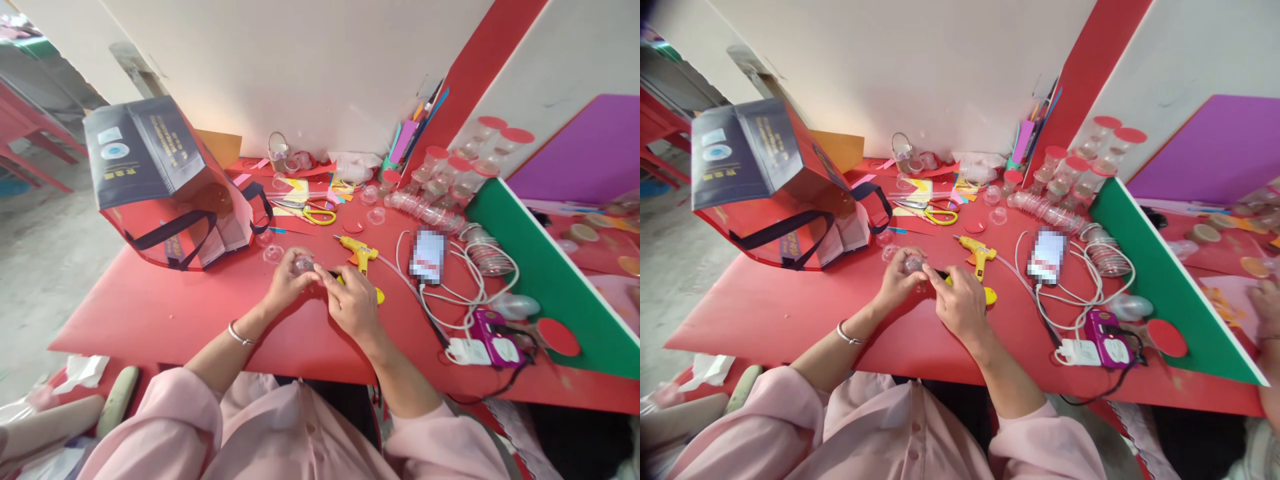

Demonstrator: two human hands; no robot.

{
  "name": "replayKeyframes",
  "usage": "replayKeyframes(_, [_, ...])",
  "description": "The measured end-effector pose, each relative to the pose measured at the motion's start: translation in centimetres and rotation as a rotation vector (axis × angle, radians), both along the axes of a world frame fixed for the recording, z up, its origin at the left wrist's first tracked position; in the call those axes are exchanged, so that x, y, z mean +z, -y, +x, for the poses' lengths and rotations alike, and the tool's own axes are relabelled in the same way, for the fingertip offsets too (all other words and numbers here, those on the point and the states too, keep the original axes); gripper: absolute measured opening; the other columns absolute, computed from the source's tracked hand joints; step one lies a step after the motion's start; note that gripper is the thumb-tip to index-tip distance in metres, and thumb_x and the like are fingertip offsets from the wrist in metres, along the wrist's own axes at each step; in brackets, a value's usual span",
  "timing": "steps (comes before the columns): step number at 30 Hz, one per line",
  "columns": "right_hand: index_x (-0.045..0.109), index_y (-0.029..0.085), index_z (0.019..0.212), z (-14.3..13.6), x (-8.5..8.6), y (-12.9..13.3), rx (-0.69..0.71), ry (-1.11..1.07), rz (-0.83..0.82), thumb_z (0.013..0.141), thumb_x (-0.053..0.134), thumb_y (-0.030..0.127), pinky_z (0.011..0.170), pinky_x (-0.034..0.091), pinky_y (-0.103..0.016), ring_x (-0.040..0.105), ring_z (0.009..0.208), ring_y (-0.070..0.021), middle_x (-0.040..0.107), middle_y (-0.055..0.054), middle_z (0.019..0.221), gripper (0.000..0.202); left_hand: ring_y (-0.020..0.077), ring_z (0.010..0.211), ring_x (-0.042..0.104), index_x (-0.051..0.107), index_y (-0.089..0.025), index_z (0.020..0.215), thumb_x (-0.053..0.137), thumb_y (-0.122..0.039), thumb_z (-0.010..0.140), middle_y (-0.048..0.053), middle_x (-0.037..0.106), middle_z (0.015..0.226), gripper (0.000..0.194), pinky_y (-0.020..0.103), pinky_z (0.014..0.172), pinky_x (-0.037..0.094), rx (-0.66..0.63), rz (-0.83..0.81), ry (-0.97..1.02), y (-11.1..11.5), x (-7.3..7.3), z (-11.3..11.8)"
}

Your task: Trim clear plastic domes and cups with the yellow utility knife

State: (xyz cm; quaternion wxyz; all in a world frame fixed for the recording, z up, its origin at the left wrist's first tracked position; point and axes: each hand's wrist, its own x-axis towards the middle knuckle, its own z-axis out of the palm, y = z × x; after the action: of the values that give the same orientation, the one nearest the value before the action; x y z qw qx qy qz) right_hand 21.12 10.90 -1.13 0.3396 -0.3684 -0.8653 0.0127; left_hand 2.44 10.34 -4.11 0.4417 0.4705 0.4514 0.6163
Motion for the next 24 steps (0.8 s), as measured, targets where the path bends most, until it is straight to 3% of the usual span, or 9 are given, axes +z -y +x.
replayKeyframes(8, [0.054, 0.04, 0.147, 0.08, -0.12, -0.14, -0.01, -0.007, 0.023, 0.097, 0.056, 0.016, 0.078, 0.046, -0.032, 0.06, 0.093, -0.0192, 0.067, -0.005, 0.103, 0.056, 0.0064, 0.056, 0.057, 0.057, -0.019, 0.103, 0.086, -0.04, 0.075, 0.004, 0.062, 0.104, 0.046, 0.02, 0.049, 0.049, -0.062, 0.001, 0.007, 0.19, 0.34, 0.1])
replayKeyframes(13, [0.059, 0.037, 0.143, 0.08, 0.07, -0.13, 0.015, -0.004, -0.004, 0.095, 0.055, 0.013, 0.078, 0.046, -0.032, 0.06, 0.091, -0.0185, 0.066, -0.004, 0.1, 0.054, 0.0065, 0.058, 0.058, 0.058, -0.02, 0.11, 0.088, -0.044, 0.072, 0.007, 0.06, 0.114, 0.054, 0.021, 0.05, 0.051, -0.037, 0.001, 0.027, 0.16, 0.16, -0.02])
replayKeyframes(24, [0.057, 0.038, 0.144, 0.04, 0.12, 0.04, -0.019, 0.023, 0.011, 0.095, 0.054, 0.013, 0.078, 0.044, -0.032, 0.059, 0.091, -0.0183, 0.066, -0.004, 0.101, 0.055, 0.0091, 0.06, 0.059, 0.056, -0.022, 0.118, 0.086, -0.044, 0.075, 0.004, 0.062, 0.101, 0.056, 0.022, 0.051, 0.05, -0.027, -0.037, 0.011, 0.24, 0.29, 0.1])
